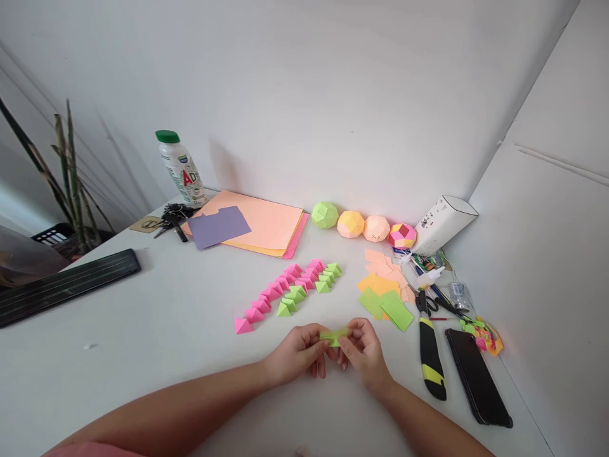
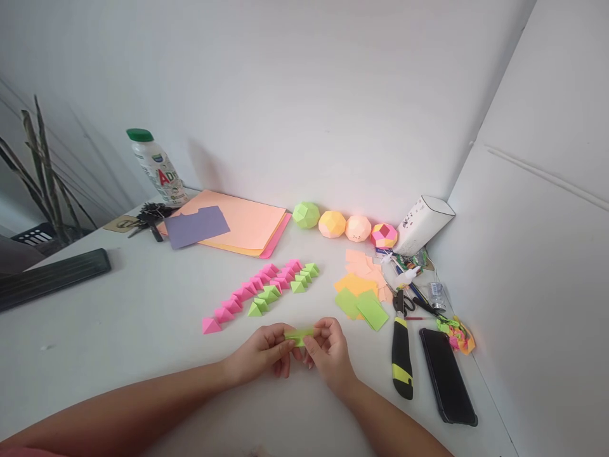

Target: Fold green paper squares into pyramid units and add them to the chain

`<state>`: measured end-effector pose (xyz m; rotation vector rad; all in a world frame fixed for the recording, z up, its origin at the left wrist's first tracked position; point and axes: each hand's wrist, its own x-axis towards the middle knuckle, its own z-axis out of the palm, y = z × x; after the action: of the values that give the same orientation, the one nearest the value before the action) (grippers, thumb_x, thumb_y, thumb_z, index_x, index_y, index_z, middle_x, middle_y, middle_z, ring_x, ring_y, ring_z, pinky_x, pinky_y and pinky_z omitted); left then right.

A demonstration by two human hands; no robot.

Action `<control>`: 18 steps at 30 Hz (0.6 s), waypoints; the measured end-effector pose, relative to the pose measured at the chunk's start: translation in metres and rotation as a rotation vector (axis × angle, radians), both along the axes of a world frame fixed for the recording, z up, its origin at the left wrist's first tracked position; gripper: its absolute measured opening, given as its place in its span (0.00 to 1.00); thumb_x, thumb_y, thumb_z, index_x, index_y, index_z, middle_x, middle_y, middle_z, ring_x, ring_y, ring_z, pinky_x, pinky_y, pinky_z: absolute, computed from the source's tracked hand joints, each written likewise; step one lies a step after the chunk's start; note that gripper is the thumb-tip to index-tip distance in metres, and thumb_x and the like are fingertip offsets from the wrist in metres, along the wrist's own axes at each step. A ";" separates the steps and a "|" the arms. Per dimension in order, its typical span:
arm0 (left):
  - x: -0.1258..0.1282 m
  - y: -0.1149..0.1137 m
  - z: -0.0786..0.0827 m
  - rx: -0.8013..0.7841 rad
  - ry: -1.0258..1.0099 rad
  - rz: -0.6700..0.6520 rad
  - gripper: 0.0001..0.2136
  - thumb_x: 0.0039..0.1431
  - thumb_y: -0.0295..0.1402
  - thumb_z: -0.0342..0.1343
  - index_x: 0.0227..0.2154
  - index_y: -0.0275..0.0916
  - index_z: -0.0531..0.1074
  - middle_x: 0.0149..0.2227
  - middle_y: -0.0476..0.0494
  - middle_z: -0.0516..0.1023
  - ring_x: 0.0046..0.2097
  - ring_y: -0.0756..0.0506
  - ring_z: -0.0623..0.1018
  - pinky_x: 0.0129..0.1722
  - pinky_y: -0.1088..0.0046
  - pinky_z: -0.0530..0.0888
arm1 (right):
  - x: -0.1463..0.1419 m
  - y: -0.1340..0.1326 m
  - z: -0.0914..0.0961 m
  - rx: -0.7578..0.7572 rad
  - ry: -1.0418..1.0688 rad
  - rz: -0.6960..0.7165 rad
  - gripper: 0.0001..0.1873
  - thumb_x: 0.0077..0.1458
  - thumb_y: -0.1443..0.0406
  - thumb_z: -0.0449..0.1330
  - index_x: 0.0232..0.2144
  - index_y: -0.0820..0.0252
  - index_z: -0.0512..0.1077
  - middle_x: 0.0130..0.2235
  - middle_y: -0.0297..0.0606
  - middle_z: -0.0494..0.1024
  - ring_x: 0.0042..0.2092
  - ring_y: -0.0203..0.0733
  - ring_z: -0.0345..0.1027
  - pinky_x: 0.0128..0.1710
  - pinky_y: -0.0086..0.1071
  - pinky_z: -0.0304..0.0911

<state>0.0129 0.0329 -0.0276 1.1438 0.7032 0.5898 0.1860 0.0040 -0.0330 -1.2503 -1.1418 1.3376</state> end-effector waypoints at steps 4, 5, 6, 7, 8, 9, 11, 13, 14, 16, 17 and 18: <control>-0.001 0.001 0.000 -0.049 -0.068 0.012 0.16 0.55 0.46 0.53 0.35 0.36 0.66 0.30 0.46 0.77 0.21 0.51 0.75 0.19 0.77 0.67 | 0.002 0.002 0.005 0.017 -0.044 0.137 0.12 0.54 0.57 0.59 0.33 0.60 0.66 0.25 0.31 0.71 0.23 0.33 0.64 0.21 0.26 0.60; -0.001 0.001 0.000 -0.054 -0.079 0.015 0.16 0.55 0.46 0.53 0.34 0.36 0.66 0.30 0.46 0.77 0.21 0.51 0.75 0.19 0.77 0.67 | 0.002 0.002 0.007 0.028 -0.067 0.178 0.12 0.55 0.57 0.58 0.30 0.62 0.67 0.24 0.32 0.70 0.23 0.33 0.63 0.21 0.26 0.59; -0.001 0.002 0.000 -0.057 -0.087 0.017 0.16 0.55 0.46 0.54 0.34 0.36 0.66 0.30 0.46 0.77 0.21 0.51 0.75 0.19 0.77 0.67 | 0.002 0.002 0.009 0.040 -0.086 0.207 0.13 0.56 0.58 0.57 0.28 0.62 0.68 0.23 0.33 0.70 0.23 0.32 0.62 0.21 0.26 0.59; 0.000 0.002 -0.001 -0.058 -0.090 0.017 0.16 0.54 0.46 0.54 0.34 0.36 0.66 0.30 0.46 0.77 0.21 0.51 0.75 0.19 0.77 0.67 | 0.002 0.002 0.010 0.052 -0.102 0.218 0.14 0.57 0.58 0.56 0.26 0.63 0.68 0.23 0.33 0.69 0.23 0.32 0.61 0.21 0.25 0.58; 0.000 0.002 -0.001 -0.058 -0.090 0.016 0.16 0.54 0.46 0.54 0.34 0.36 0.66 0.30 0.46 0.77 0.21 0.51 0.75 0.19 0.77 0.67 | 0.002 0.002 0.011 0.059 -0.113 0.217 0.15 0.57 0.58 0.55 0.25 0.63 0.68 0.23 0.33 0.69 0.22 0.32 0.61 0.21 0.25 0.58; 0.000 0.002 -0.001 -0.056 -0.087 0.013 0.16 0.54 0.46 0.54 0.34 0.36 0.66 0.30 0.46 0.77 0.21 0.51 0.75 0.19 0.77 0.67 | 0.002 0.002 0.011 0.060 -0.123 0.211 0.15 0.57 0.58 0.55 0.24 0.63 0.68 0.22 0.32 0.69 0.22 0.31 0.60 0.21 0.25 0.57; -0.001 0.002 -0.002 -0.050 -0.080 0.008 0.16 0.54 0.46 0.54 0.34 0.36 0.66 0.31 0.46 0.77 0.21 0.51 0.75 0.19 0.77 0.67 | 0.002 0.002 0.012 0.052 -0.134 0.197 0.16 0.57 0.58 0.55 0.23 0.63 0.68 0.21 0.32 0.68 0.21 0.31 0.60 0.20 0.25 0.57; -0.001 0.003 -0.002 -0.045 -0.075 0.007 0.16 0.55 0.46 0.54 0.34 0.36 0.66 0.31 0.46 0.76 0.21 0.51 0.75 0.19 0.77 0.66 | 0.002 0.001 0.012 0.040 -0.139 0.186 0.17 0.56 0.57 0.56 0.22 0.63 0.68 0.20 0.31 0.68 0.20 0.31 0.60 0.19 0.25 0.56; -0.001 0.003 -0.002 -0.043 -0.073 0.006 0.16 0.55 0.46 0.54 0.34 0.36 0.66 0.31 0.46 0.76 0.21 0.52 0.75 0.19 0.78 0.66 | 0.002 0.001 0.012 0.034 -0.140 0.181 0.17 0.56 0.57 0.56 0.21 0.63 0.68 0.19 0.31 0.68 0.20 0.31 0.60 0.19 0.25 0.56; -0.001 0.003 -0.002 -0.037 -0.073 0.001 0.16 0.55 0.46 0.54 0.35 0.36 0.67 0.31 0.46 0.76 0.21 0.52 0.75 0.19 0.78 0.66 | 0.002 0.001 0.012 0.025 -0.138 0.171 0.17 0.55 0.57 0.56 0.21 0.63 0.68 0.19 0.31 0.68 0.19 0.31 0.59 0.18 0.25 0.56; -0.001 0.003 -0.002 -0.034 -0.072 -0.004 0.16 0.55 0.46 0.53 0.35 0.36 0.67 0.32 0.46 0.76 0.21 0.52 0.75 0.19 0.78 0.66 | 0.002 0.001 0.013 0.021 -0.136 0.167 0.18 0.55 0.56 0.56 0.21 0.63 0.68 0.18 0.31 0.68 0.19 0.31 0.59 0.18 0.25 0.56; -0.001 0.003 -0.002 -0.029 -0.072 -0.009 0.16 0.55 0.46 0.53 0.35 0.36 0.67 0.32 0.46 0.76 0.21 0.52 0.75 0.19 0.78 0.66 | 0.002 0.001 0.013 0.017 -0.135 0.164 0.18 0.55 0.56 0.56 0.20 0.63 0.68 0.18 0.31 0.68 0.19 0.31 0.59 0.18 0.25 0.56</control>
<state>0.0118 0.0361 -0.0296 1.0928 0.6428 0.6086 0.1875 0.0048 -0.0198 -1.2724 -1.3728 1.3760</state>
